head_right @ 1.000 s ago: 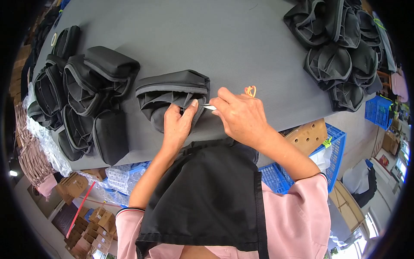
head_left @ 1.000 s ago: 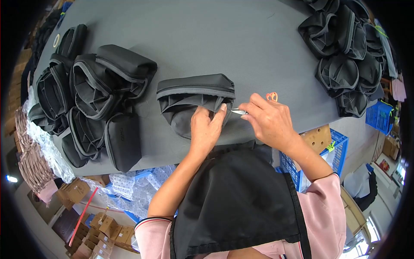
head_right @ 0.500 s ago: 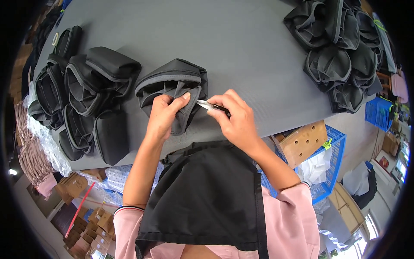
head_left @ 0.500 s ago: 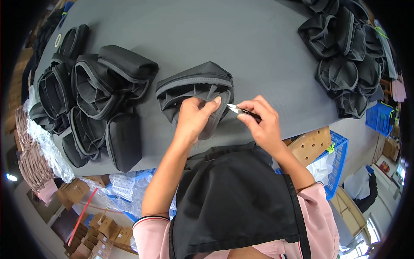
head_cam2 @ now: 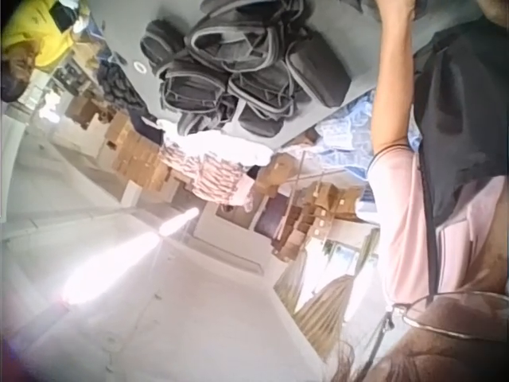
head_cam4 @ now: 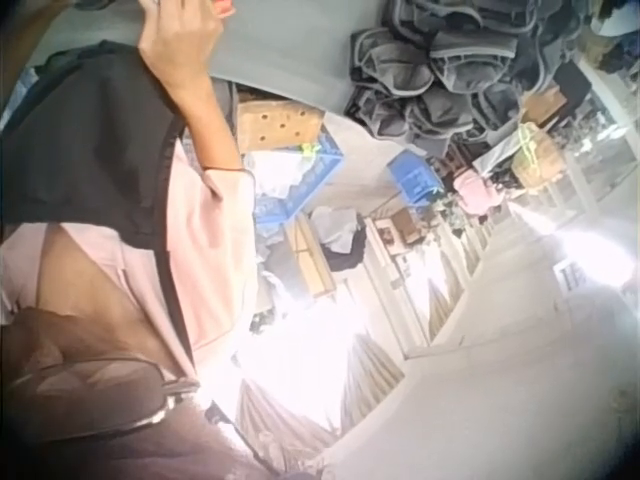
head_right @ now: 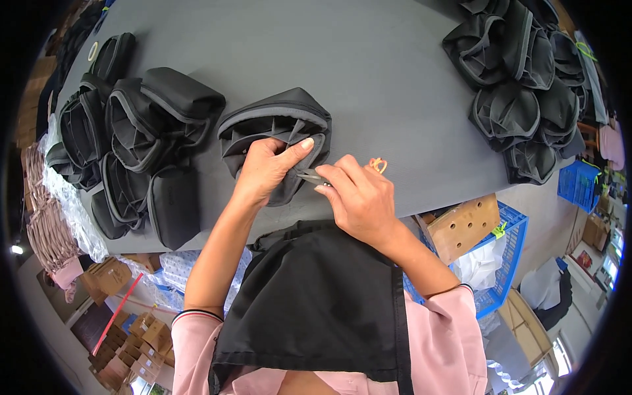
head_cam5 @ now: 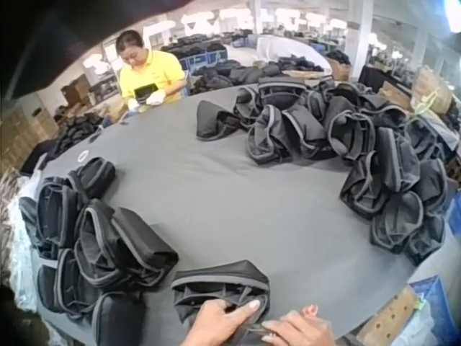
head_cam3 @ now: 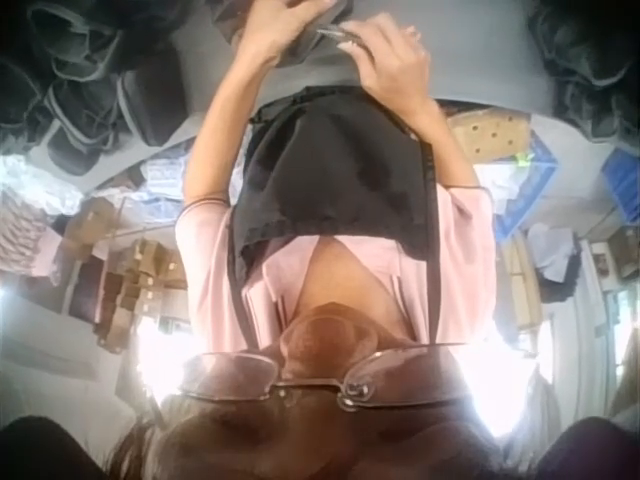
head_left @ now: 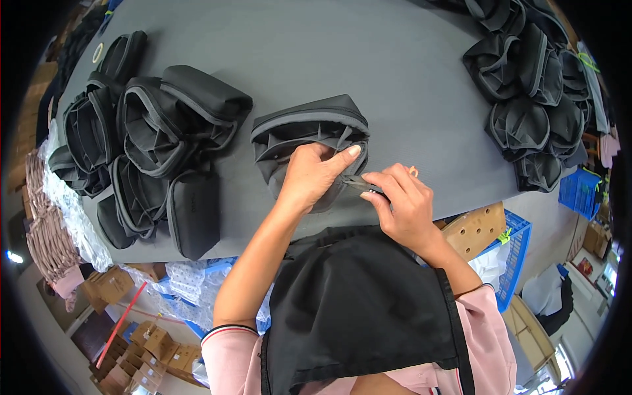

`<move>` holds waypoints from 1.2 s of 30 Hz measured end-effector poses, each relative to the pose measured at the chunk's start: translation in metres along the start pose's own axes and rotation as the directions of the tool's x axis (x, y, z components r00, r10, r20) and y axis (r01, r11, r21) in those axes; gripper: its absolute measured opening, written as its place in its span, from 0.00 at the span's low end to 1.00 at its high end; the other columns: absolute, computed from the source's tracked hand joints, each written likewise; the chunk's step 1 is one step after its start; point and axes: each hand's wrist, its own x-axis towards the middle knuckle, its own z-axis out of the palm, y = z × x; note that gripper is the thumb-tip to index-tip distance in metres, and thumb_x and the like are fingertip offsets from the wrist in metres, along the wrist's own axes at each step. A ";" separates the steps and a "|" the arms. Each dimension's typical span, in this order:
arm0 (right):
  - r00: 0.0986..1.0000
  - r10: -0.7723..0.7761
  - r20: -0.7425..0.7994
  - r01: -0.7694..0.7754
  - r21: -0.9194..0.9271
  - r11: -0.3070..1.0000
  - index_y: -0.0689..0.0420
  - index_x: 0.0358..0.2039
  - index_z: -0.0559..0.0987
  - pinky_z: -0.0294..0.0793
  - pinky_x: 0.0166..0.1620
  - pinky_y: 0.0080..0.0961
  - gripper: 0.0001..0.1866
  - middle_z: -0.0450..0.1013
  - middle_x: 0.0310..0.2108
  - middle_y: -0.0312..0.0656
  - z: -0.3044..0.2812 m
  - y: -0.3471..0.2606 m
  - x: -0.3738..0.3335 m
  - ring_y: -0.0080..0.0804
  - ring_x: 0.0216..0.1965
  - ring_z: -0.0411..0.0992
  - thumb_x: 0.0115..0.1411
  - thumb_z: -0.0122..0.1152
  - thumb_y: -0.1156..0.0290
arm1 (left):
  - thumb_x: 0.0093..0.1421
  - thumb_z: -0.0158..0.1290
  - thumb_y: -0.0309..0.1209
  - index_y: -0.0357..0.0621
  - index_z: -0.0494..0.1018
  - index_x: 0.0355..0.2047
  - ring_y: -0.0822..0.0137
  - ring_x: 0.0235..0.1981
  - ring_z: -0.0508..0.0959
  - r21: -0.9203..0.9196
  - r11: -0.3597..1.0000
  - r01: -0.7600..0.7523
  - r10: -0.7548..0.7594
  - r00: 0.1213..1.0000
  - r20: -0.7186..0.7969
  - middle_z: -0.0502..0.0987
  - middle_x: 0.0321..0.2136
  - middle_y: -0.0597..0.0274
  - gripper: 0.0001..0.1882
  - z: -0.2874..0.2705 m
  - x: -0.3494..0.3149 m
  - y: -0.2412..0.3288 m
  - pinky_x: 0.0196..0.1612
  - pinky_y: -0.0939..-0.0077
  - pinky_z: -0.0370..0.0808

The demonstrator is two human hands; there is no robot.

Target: Inspecting and trimming loose threads from black soft-shell storage cases at a manufacturing table.

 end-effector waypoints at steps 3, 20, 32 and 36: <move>0.997 -0.081 0.005 0.081 -0.064 0.995 0.56 0.32 0.76 0.64 0.23 0.26 0.13 0.67 0.24 0.36 0.000 0.000 0.001 0.32 0.19 0.66 0.44 0.65 0.72 | 0.51 0.61 0.44 0.34 0.72 0.18 0.80 0.18 0.61 0.077 0.997 0.009 -0.010 1.000 0.006 0.66 0.14 0.70 0.22 -0.001 0.000 0.003 0.18 0.81 0.57; 1.000 -0.004 -0.014 0.004 0.050 0.999 0.56 0.31 0.76 0.66 0.24 0.27 0.12 0.67 0.23 0.36 -0.001 0.001 -0.006 0.32 0.20 0.68 0.43 0.66 0.74 | 0.50 0.61 0.47 0.28 0.74 0.24 0.77 0.20 0.65 0.150 0.989 0.002 -0.005 1.000 0.022 0.70 0.17 0.64 0.26 0.000 0.004 0.007 0.21 0.80 0.63; 0.944 0.330 0.015 -0.296 0.487 0.822 0.59 0.32 0.77 0.65 0.28 0.20 0.11 0.66 0.24 0.36 0.020 0.010 0.007 0.25 0.23 0.65 0.45 0.63 0.81 | 0.53 0.57 0.49 0.30 0.73 0.40 0.74 0.29 0.72 0.061 0.998 0.033 -0.046 0.971 0.233 0.76 0.28 0.57 0.29 -0.013 -0.002 0.004 0.33 0.79 0.69; 0.961 0.276 -0.036 -0.214 0.536 0.817 0.56 0.32 0.79 0.64 0.26 0.20 0.11 0.65 0.23 0.35 0.046 0.015 0.007 0.24 0.22 0.64 0.45 0.62 0.82 | 0.49 0.59 0.30 0.35 0.60 0.54 0.51 0.44 0.73 0.458 0.770 -0.445 0.412 0.894 0.176 0.67 0.46 0.45 0.33 -0.012 -0.050 0.008 0.43 0.67 0.72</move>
